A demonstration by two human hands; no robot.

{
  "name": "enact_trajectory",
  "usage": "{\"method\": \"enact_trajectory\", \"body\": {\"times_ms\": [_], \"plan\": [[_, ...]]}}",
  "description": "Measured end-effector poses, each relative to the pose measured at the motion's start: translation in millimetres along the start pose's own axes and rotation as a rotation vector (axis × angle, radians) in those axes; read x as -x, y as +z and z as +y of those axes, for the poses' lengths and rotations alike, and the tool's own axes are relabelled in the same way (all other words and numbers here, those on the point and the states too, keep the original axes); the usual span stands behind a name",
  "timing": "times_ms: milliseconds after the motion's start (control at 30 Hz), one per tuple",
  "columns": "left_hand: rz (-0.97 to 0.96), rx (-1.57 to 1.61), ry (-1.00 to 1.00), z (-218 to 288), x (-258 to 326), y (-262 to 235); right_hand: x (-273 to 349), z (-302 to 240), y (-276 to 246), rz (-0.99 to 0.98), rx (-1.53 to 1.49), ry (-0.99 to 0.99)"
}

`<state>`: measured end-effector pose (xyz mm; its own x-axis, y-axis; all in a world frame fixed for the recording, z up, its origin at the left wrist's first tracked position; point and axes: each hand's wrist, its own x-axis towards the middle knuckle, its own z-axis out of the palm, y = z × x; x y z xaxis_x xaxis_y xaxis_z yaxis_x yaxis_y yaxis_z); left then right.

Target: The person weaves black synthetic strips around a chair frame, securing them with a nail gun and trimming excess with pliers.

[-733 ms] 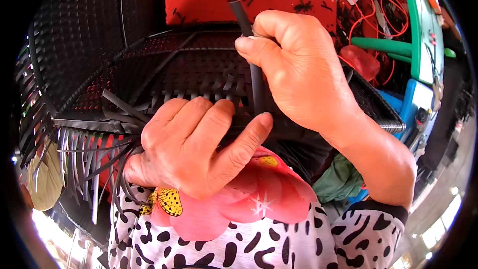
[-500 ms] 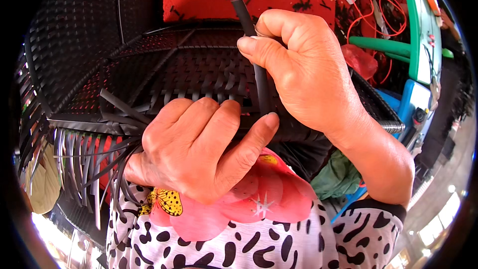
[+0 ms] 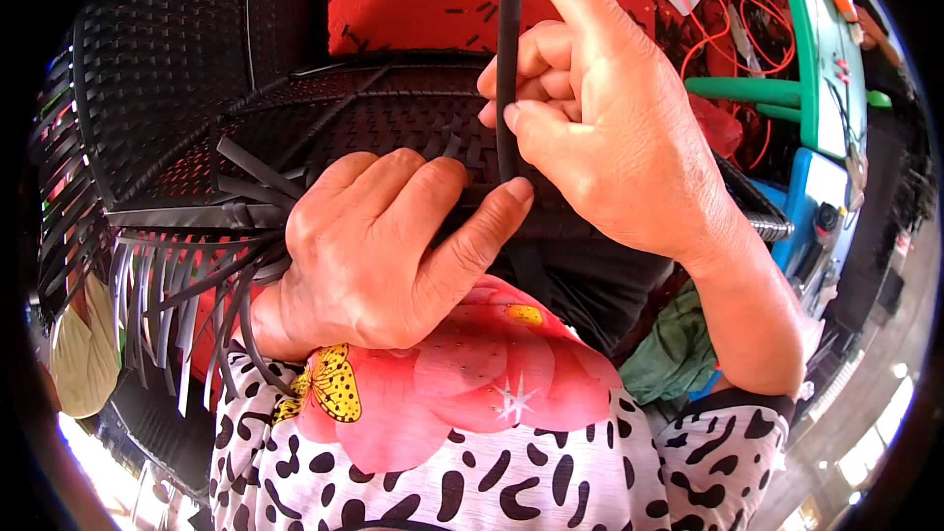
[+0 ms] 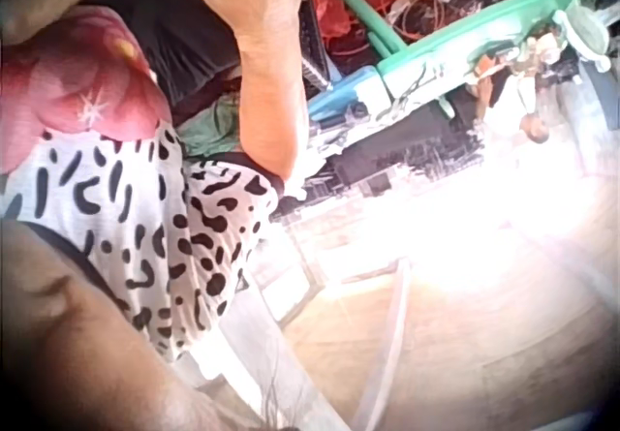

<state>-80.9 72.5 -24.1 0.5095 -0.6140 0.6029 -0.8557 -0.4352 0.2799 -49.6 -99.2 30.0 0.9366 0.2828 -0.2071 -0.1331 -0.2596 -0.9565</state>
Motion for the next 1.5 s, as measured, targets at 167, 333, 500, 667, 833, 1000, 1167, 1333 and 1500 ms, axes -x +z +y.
{"method": "enact_trajectory", "body": {"times_ms": [167, 333, 500, 667, 833, 1000, 1167, 1333, 1500], "plan": [[-0.017, -0.004, 0.017, -1.5, -2.6, 3.2, 2.5, 32.0, -22.5, -0.156, 0.298, -0.1], [0.048, -0.033, 0.048, -8.5, -6.7, 5.9, -11.1, 31.0, -30.7, -0.189, 0.656, -0.423], [-0.001, -0.022, 0.024, -14.9, -10.9, 4.1, -13.6, 16.7, -12.5, 0.259, 0.782, -0.739], [-0.099, -0.048, 0.028, -14.8, -18.9, -7.8, -36.3, 30.2, -36.4, -0.058, 0.625, -0.662], [-0.126, 0.014, 0.016, -14.9, -24.7, -7.6, -39.2, 21.1, -40.0, -0.227, 0.05, -0.104], [-0.14, 0.046, -0.02, -13.6, -26.7, -6.2, -43.3, 30.1, -36.4, -0.268, -0.076, 0.257], [-0.151, 0.067, -0.001, -7.2, -27.4, -2.3, -49.3, 56.8, -43.5, -0.475, -0.239, 0.338], [-0.179, 0.111, -0.011, -4.2, -28.3, -6.1, -47.0, 54.8, -40.6, -0.477, -0.142, 0.36], [-0.218, 0.174, -0.022, -4.5, -28.5, -5.7, -36.3, 41.9, -43.1, -0.531, 0.125, 0.354]]}}
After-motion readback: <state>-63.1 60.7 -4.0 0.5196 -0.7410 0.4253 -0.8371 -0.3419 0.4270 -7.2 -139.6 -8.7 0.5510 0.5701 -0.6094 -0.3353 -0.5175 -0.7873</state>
